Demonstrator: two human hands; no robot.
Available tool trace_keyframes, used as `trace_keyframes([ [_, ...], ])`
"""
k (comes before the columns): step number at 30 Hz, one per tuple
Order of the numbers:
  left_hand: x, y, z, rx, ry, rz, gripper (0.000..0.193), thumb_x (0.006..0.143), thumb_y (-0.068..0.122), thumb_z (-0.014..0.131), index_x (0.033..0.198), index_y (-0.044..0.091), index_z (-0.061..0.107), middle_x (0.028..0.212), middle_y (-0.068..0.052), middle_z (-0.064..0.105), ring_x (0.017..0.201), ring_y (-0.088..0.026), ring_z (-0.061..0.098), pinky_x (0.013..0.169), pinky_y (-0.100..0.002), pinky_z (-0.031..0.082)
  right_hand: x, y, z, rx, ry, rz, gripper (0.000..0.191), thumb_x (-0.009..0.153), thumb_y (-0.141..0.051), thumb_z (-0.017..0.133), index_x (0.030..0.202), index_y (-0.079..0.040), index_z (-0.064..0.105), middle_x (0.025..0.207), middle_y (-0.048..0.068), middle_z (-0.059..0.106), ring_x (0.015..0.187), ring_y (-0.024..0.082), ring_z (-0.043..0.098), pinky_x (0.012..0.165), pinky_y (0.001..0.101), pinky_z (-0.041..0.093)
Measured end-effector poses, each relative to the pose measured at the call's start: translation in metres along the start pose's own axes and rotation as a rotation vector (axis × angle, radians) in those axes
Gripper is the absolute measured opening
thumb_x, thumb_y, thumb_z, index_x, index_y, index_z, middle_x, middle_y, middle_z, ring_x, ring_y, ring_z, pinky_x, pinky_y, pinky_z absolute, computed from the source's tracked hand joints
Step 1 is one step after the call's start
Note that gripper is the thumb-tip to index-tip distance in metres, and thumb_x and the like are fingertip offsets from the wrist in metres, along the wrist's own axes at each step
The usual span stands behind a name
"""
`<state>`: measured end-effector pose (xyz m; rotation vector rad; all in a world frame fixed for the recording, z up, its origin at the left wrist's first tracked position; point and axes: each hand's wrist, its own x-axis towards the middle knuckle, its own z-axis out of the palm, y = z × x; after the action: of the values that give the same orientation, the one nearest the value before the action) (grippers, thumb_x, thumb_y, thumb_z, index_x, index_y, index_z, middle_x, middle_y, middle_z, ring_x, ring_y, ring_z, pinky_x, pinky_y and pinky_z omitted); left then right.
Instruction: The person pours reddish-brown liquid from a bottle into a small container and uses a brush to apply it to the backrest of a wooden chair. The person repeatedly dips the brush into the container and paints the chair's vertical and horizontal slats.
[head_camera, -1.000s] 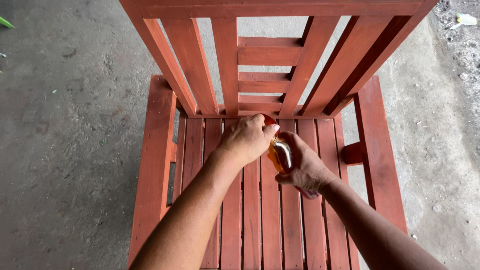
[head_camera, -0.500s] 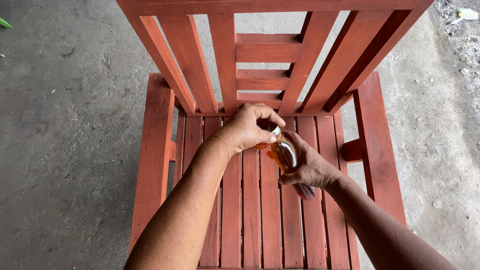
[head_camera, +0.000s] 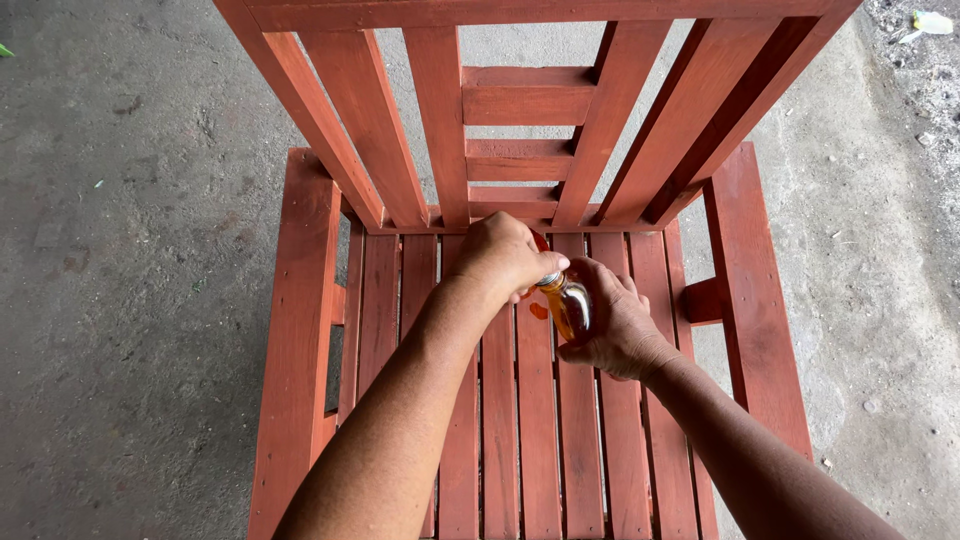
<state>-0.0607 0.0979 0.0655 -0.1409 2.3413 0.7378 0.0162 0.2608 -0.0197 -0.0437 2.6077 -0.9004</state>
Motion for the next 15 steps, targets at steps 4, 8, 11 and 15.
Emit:
trace_keyframes([
  [4, 0.011, -0.002, 0.016, 0.0, 0.038, 0.197, 0.019, 0.08, 0.026, 0.085, 0.088, 0.014, 0.073, 0.096, -0.005, 0.075, 0.091, -0.015, 0.072, 0.082, -0.034, 0.063, 0.002, 0.006, -0.002, 0.042, -0.067, 0.089, 0.121, 0.047, -0.023, 0.096, 0.149, -0.028, 0.031, 0.141, 0.006, 0.051, 0.137, 0.031, 0.042, 0.118, 0.0481, 0.04],
  [8, 0.026, -0.011, 0.033, 0.013, 0.064, 0.433, 0.024, 0.075, -0.001, 0.079, 0.091, 0.018, 0.078, 0.108, 0.0, 0.074, 0.1, -0.016, 0.071, 0.09, -0.031, 0.062, 0.006, 0.017, 0.001, 0.12, -0.068, 0.044, 0.126, 0.046, -0.023, 0.099, 0.149, -0.024, 0.027, 0.141, 0.008, 0.051, 0.138, 0.032, 0.039, 0.116, 0.0469, 0.041],
  [11, 0.036, -0.011, 0.048, 0.027, 0.067, 0.594, 0.028, 0.082, -0.008, 0.072, 0.097, 0.014, 0.078, 0.118, -0.002, 0.074, 0.108, -0.017, 0.073, 0.097, -0.028, 0.064, 0.011, 0.028, 0.007, 0.152, -0.061, 0.053, 0.13, 0.045, -0.028, 0.101, 0.15, -0.022, 0.026, 0.138, 0.01, 0.051, 0.135, 0.032, 0.042, 0.117, 0.0464, 0.041],
  [15, 0.044, -0.02, 0.058, -0.15, 0.365, 1.026, 0.067, 0.076, -0.016, 0.071, 0.138, 0.009, 0.059, 0.141, -0.017, 0.058, 0.133, -0.033, 0.053, 0.116, -0.043, 0.043, 0.024, 0.042, 0.018, 0.231, 0.062, 0.035, 0.138, 0.043, -0.031, 0.104, 0.152, -0.018, 0.021, 0.14, 0.015, 0.046, 0.132, 0.032, 0.044, 0.118, 0.0465, 0.04],
])
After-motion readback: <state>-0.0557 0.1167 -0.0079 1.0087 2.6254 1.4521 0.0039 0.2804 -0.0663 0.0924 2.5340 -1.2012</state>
